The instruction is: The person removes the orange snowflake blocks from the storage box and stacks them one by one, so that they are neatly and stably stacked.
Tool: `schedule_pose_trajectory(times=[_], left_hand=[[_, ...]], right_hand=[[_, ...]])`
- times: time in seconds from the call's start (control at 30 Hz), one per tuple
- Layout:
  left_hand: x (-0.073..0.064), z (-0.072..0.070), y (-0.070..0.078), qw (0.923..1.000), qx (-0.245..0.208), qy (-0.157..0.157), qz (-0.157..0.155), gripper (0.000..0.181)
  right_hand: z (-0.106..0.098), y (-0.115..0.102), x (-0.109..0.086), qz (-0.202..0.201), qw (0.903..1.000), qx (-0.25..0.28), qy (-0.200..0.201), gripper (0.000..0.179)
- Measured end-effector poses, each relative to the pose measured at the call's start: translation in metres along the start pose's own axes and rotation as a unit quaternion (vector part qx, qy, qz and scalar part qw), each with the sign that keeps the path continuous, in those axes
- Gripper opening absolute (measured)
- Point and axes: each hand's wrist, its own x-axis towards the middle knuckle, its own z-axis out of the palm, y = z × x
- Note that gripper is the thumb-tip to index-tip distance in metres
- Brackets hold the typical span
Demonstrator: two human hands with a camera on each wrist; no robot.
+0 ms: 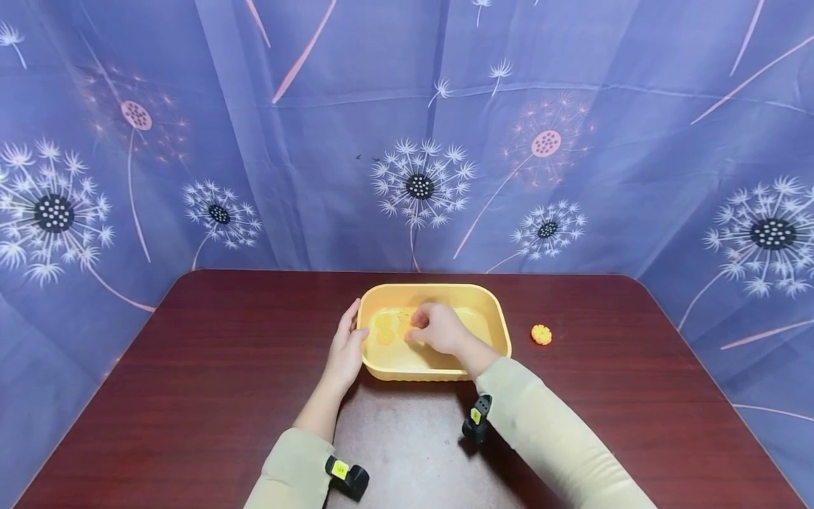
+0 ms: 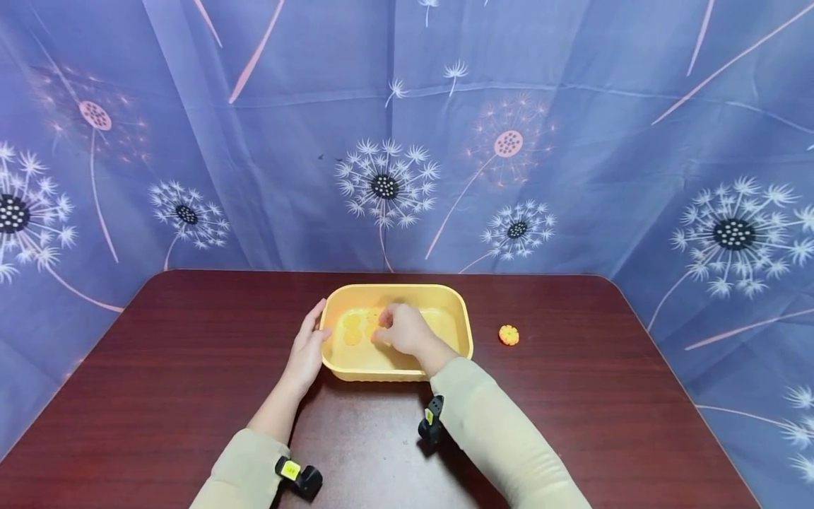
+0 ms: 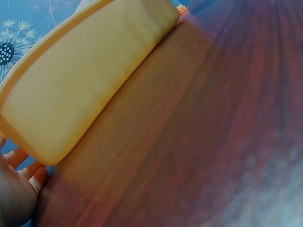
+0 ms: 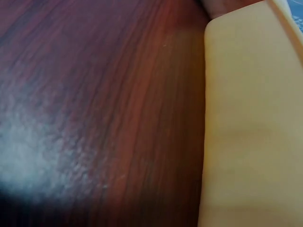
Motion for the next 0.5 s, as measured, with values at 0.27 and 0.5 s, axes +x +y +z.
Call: schedule_pose_trajectory(times=[0.27,0.5], left_hand=[[-0.0005,0.0002,-0.003,1.0,0.0,0.002,-0.008,0.058],[0.001,-0.0004,-0.0014,0.9999,0.01,0.004,0.001,0.058]], right_hand=[[0.0062,0.0006,0.0021,0.008,0.9987,-0.05,-0.009,0.029],[0.006,-0.0015,0.005,0.012,0.9974,-0.069,-0.02,0.026]])
